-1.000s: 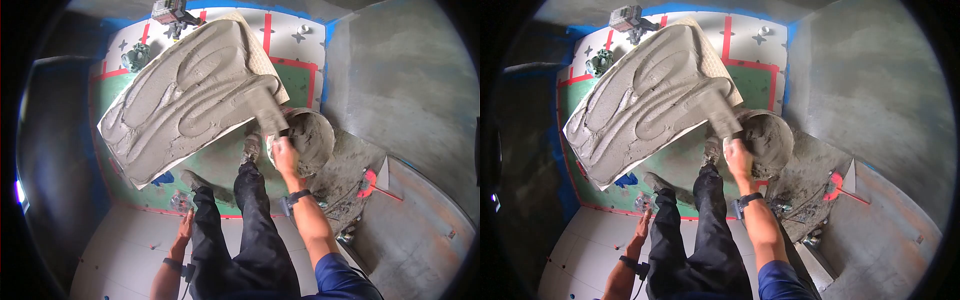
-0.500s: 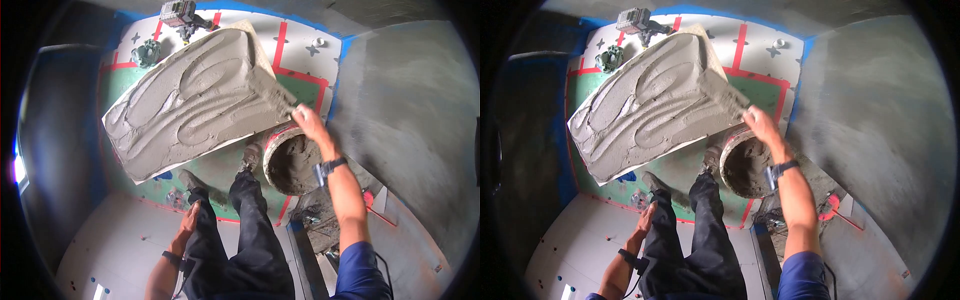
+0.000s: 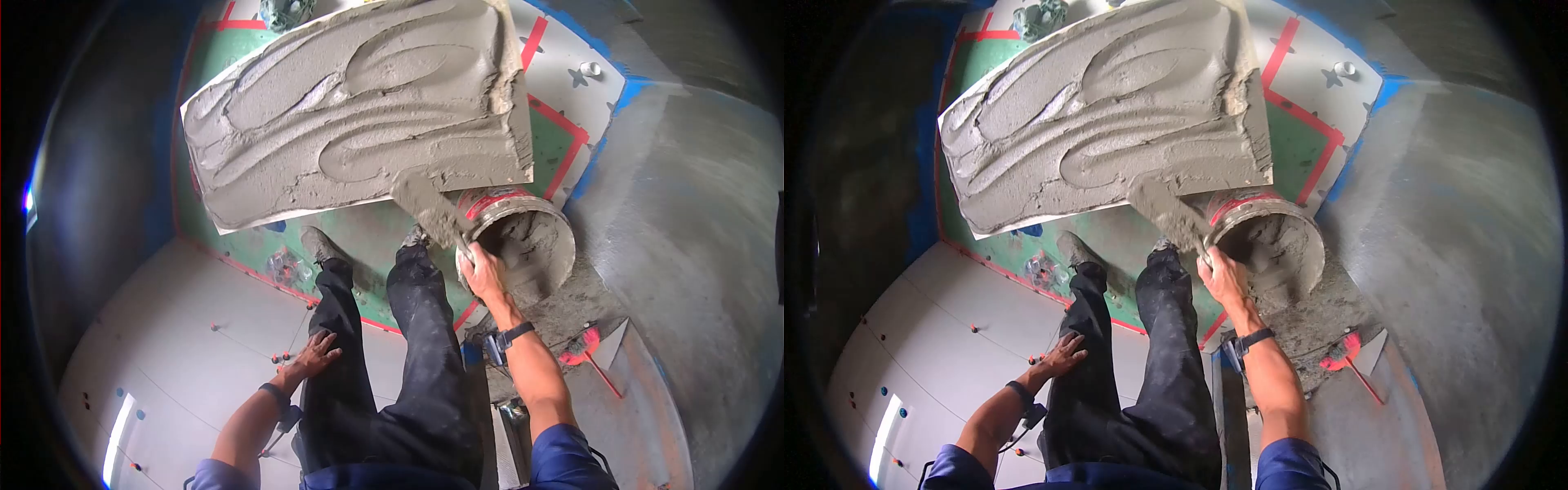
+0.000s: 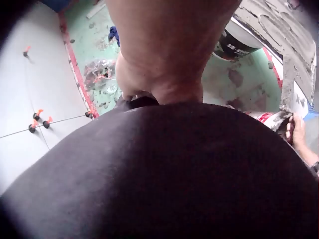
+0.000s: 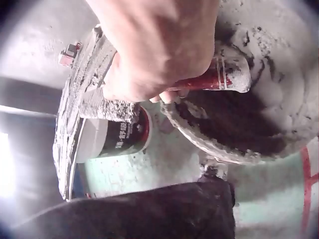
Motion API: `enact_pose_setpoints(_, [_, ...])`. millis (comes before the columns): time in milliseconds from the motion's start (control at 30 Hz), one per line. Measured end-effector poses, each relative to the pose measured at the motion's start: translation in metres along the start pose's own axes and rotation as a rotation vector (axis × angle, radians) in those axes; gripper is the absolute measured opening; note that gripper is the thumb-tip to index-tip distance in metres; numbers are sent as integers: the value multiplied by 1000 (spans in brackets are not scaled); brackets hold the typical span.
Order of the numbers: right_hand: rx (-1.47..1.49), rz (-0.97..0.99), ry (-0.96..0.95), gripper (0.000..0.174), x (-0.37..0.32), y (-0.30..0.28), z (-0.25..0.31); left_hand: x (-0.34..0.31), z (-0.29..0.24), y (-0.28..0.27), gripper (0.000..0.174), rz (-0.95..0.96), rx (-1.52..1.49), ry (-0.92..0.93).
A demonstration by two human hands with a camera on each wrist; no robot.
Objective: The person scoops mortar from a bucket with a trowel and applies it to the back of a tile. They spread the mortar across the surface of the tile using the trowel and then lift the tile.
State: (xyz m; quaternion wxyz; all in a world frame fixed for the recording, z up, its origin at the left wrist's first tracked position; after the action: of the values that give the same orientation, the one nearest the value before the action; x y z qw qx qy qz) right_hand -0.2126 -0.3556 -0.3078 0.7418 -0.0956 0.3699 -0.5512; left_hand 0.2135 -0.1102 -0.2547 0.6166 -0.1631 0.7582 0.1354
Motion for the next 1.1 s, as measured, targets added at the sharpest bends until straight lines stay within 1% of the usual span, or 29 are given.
enact_pose_setpoints(67, [-122,160,-27,28,-22,11,-10,-4,0,5,69,-3,-1,-3])
enact_pose_setpoints(100, [-132,157,-32,28,-29,1,-11,-2,1,3,69,-14,16,1])
enact_pose_setpoints(133, [-151,169,7,28,-34,-9,-16,4,0,-1,69,-26,9,8])
enact_pose_setpoints(167, [-167,188,44,27,-35,-16,-17,8,1,1,68,-49,29,56])
enact_pose_setpoints(200, [-101,131,35,26,-29,-29,-8,5,-1,4,68,-67,45,98])
enact_pose_setpoints(233, [1,23,-10,27,-20,-37,1,6,2,7,68,-71,29,92])
enact_pose_setpoints(300, [550,3,290,29,7,-16,-1,9,-1,1,66,-105,41,145])
enact_pose_setpoints(333, [728,-57,350,31,19,2,12,19,10,11,66,-124,93,223])
enact_pose_setpoints(367, [611,-27,300,37,30,22,25,16,10,7,66,-132,85,218])
enact_pose_setpoints(400, [363,6,167,39,37,48,35,13,6,1,66,-149,81,179])
enact_pose_setpoints(433, [228,58,98,38,37,69,62,10,4,-2,67,-158,76,141])
enact_pose_setpoints(467, [146,92,-12,34,35,87,85,10,6,1,67,-156,69,143])
enact_pose_setpoints(500, [14,242,-2,33,29,111,91,10,8,-2,65,-196,47,152])
enact_pose_setpoints(567, [-77,323,-92,32,23,128,111,10,11,-6,64,-242,13,164])
enact_pose_setpoints(667, [-185,391,-93,30,17,125,124,6,17,-15,62,-324,-38,148])
enact_pose_setpoints(767, [-18,260,-120,29,30,121,147,-1,27,-16,58,-347,-150,132])
enact_pose_setpoints(800, [30,206,-82,30,43,125,159,-2,29,-15,57,-355,-152,142])
enact_pose_setpoints(833, [149,128,-59,31,56,141,164,-1,29,-17,56,-368,-153,156])
enact_pose_setpoints(900, [37,93,-44,31,72,177,197,-6,31,-17,55,-369,-192,158])
enact_pose_setpoints(967, [-222,246,-135,31,61,222,215,-9,37,-20,54,-403,-211,194])
enact_pose_setpoints(1000, [-289,321,-162,31,51,237,217,-10,40,-23,54,-408,-218,199])
enact_pose_setpoints(1033, [-299,324,-167,31,44,240,215,-12,43,-26,54,-428,-230,213])
enact_pose_setpoints(1100, [-322,401,-242,30,29,242,208,-19,46,-35,53,-457,-251,234])
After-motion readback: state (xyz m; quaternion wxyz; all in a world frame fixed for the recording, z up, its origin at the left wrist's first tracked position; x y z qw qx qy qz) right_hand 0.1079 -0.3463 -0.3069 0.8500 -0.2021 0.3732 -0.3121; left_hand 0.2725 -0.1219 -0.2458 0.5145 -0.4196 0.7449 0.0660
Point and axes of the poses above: each hand's wrist, its own x-axis towards the middle knuckle, its own y-axis out of the palm, z = x × y, the point moved 9 cm from there along x, towards the middle knuckle, and after that the axes turned 4 degrees about -y, right-handed, at the moved point
